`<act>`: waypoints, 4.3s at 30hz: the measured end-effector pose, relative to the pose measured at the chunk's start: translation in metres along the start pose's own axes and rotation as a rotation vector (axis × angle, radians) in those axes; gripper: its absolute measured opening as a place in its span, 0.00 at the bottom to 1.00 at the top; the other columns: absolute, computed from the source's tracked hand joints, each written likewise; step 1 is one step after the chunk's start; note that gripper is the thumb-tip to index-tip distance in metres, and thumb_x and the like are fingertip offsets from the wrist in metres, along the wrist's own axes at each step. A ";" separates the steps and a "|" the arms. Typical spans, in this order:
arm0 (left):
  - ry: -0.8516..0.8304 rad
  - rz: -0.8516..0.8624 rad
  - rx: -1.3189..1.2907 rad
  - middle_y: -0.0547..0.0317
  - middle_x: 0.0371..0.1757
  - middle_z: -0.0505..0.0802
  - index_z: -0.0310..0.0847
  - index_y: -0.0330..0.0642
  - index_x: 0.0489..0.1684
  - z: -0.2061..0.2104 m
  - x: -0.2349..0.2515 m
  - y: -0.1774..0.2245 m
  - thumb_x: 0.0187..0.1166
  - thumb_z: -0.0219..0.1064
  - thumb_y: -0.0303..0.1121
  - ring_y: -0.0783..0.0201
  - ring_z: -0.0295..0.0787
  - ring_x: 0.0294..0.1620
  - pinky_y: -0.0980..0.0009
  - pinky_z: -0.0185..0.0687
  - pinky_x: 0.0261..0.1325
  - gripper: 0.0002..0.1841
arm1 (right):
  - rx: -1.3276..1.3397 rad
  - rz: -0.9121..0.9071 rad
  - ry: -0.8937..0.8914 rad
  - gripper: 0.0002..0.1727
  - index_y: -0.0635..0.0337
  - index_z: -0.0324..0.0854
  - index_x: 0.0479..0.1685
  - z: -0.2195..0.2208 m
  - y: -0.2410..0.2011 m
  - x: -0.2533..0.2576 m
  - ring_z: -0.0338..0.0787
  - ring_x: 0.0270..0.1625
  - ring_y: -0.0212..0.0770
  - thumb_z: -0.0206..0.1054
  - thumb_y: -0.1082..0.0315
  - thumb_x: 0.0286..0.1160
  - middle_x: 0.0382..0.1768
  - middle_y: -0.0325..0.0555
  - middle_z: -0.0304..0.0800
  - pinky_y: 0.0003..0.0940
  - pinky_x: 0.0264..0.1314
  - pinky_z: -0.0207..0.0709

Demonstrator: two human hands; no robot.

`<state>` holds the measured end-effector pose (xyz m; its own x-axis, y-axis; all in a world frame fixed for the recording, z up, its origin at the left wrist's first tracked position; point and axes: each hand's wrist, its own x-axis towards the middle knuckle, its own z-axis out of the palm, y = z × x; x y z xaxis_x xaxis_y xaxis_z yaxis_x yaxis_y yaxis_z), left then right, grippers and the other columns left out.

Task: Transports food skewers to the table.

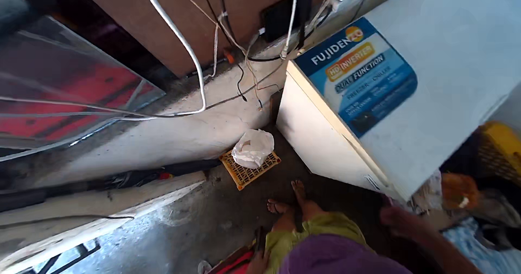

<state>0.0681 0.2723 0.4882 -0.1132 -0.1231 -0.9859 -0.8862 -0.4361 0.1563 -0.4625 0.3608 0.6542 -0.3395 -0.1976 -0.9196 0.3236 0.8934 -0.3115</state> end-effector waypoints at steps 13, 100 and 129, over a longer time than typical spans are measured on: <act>0.407 0.142 -0.106 0.36 0.71 0.87 0.69 0.34 0.83 -0.056 -0.019 0.033 0.92 0.57 0.41 0.41 0.83 0.74 0.42 0.72 0.80 0.26 | 0.196 -0.714 0.756 0.41 0.66 0.37 0.96 0.031 -0.143 -0.008 0.40 0.97 0.57 0.47 0.53 0.92 0.94 0.68 0.33 0.48 0.96 0.40; 1.022 0.228 -2.003 0.31 0.55 0.91 0.87 0.26 0.53 0.036 -0.059 0.077 0.87 0.51 0.64 0.42 0.88 0.60 0.43 0.78 0.68 0.40 | -0.794 -0.855 -0.461 0.24 0.76 0.80 0.63 0.327 -0.125 0.040 0.86 0.53 0.55 0.62 0.59 0.87 0.52 0.68 0.87 0.55 0.60 0.79; 1.420 0.151 -2.915 0.40 0.61 0.91 0.81 0.34 0.66 -0.252 -0.211 -0.438 0.87 0.56 0.60 0.49 0.89 0.61 0.47 0.84 0.64 0.33 | -1.286 -0.722 -0.921 0.13 0.69 0.80 0.49 1.048 0.003 -0.262 0.81 0.32 0.36 0.60 0.65 0.85 0.30 0.46 0.81 0.35 0.36 0.78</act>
<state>0.5933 0.2644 0.6433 0.6462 0.2344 -0.7263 0.5714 0.4823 0.6640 0.5533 -0.0070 0.6436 0.6333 -0.4054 -0.6592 -0.6597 0.1626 -0.7337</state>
